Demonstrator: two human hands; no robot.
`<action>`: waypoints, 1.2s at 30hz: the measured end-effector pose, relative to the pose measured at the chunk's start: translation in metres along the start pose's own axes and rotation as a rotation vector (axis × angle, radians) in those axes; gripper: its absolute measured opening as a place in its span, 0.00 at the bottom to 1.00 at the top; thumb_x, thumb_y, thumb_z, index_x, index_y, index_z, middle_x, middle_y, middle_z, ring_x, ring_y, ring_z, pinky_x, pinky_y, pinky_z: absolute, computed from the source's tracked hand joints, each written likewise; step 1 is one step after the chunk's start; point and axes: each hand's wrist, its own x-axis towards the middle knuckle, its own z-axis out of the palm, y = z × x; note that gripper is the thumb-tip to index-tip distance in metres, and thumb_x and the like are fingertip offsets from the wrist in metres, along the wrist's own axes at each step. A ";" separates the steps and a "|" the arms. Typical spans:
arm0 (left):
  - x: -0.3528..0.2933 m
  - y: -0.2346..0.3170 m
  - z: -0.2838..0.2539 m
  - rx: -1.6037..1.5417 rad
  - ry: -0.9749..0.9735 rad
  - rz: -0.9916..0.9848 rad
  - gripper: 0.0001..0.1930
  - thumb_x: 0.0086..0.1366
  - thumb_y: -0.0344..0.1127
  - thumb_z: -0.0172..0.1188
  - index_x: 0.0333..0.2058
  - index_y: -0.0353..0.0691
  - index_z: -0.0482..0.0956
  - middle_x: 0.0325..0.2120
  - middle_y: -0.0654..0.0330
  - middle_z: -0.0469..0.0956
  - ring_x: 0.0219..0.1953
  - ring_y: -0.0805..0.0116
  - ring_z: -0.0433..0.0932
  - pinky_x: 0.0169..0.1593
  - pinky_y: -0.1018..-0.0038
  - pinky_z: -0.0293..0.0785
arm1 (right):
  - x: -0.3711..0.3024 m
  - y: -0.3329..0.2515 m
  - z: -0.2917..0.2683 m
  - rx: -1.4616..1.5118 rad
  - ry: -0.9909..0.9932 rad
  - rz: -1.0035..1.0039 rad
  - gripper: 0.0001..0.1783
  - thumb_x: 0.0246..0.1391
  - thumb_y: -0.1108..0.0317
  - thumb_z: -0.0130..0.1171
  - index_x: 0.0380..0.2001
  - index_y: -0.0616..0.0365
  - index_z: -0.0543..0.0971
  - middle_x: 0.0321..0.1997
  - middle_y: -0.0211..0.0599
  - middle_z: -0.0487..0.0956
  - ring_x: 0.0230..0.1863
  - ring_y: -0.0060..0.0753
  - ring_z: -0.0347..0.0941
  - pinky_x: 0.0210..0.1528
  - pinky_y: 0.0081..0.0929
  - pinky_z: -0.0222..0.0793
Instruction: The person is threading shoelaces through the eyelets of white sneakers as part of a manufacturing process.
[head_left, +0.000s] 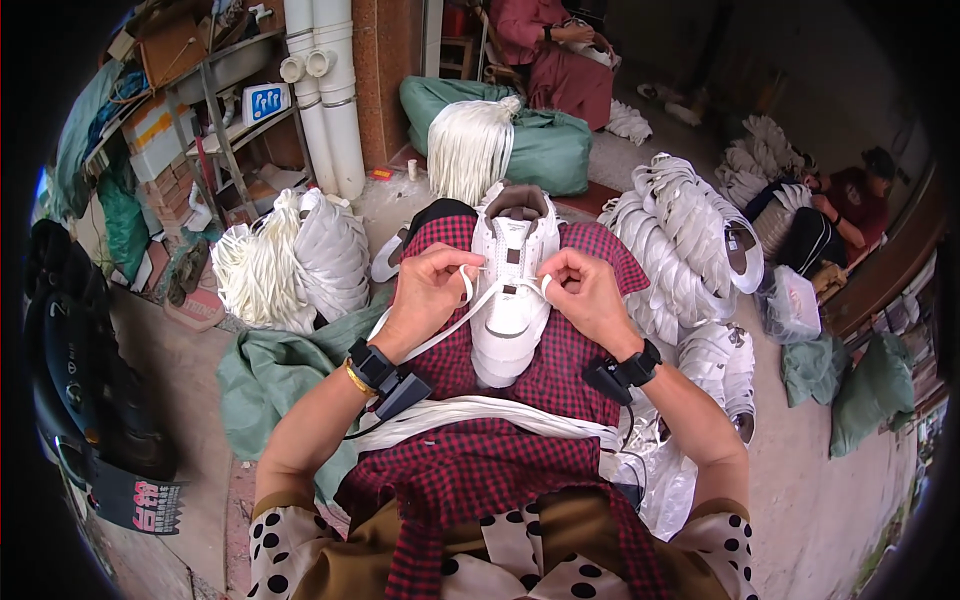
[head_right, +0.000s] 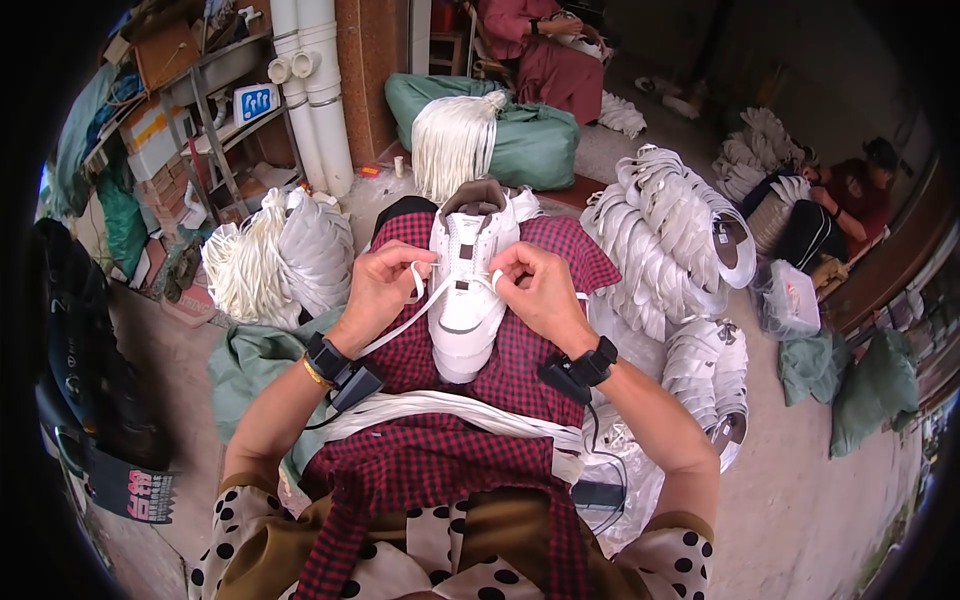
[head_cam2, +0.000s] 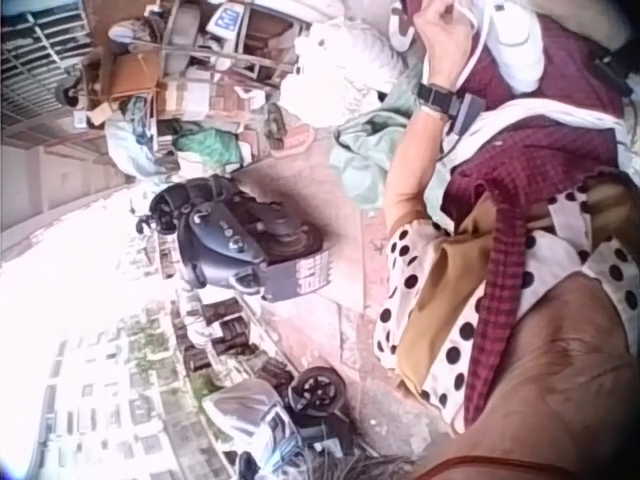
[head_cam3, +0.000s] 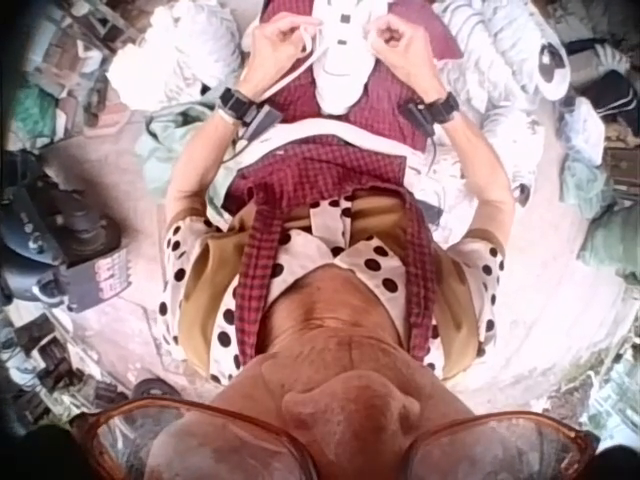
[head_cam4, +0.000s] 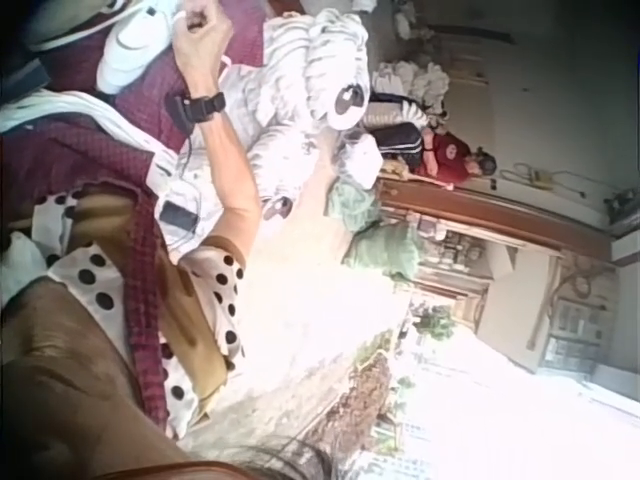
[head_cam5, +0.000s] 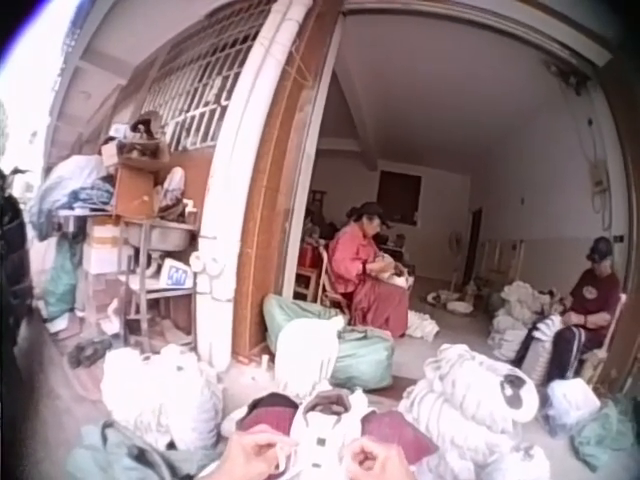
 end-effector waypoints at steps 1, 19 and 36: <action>-0.001 0.000 0.000 -0.002 0.001 0.001 0.07 0.67 0.24 0.60 0.40 0.34 0.85 0.34 0.65 0.76 0.34 0.81 0.74 0.35 0.82 0.70 | 0.000 0.000 0.000 -0.002 -0.001 -0.001 0.04 0.51 0.78 0.61 0.32 0.64 0.81 0.29 0.28 0.80 0.29 0.15 0.74 0.31 0.16 0.70; -0.008 -0.007 0.008 -0.170 0.078 -0.071 0.06 0.65 0.22 0.59 0.40 0.33 0.80 0.29 0.67 0.80 0.28 0.84 0.75 0.32 0.84 0.72 | 0.031 -0.032 0.012 -0.301 -0.095 0.110 0.06 0.40 0.75 0.63 0.26 0.63 0.79 0.20 0.29 0.77 0.23 0.18 0.72 0.26 0.22 0.67; 0.013 0.009 0.006 0.262 -0.112 0.020 0.13 0.57 0.19 0.59 0.42 0.35 0.80 0.27 0.64 0.75 0.26 0.83 0.74 0.29 0.83 0.72 | 0.033 -0.030 0.003 -0.356 -0.207 -0.018 0.11 0.40 0.78 0.60 0.32 0.65 0.80 0.19 0.35 0.78 0.19 0.28 0.73 0.24 0.29 0.68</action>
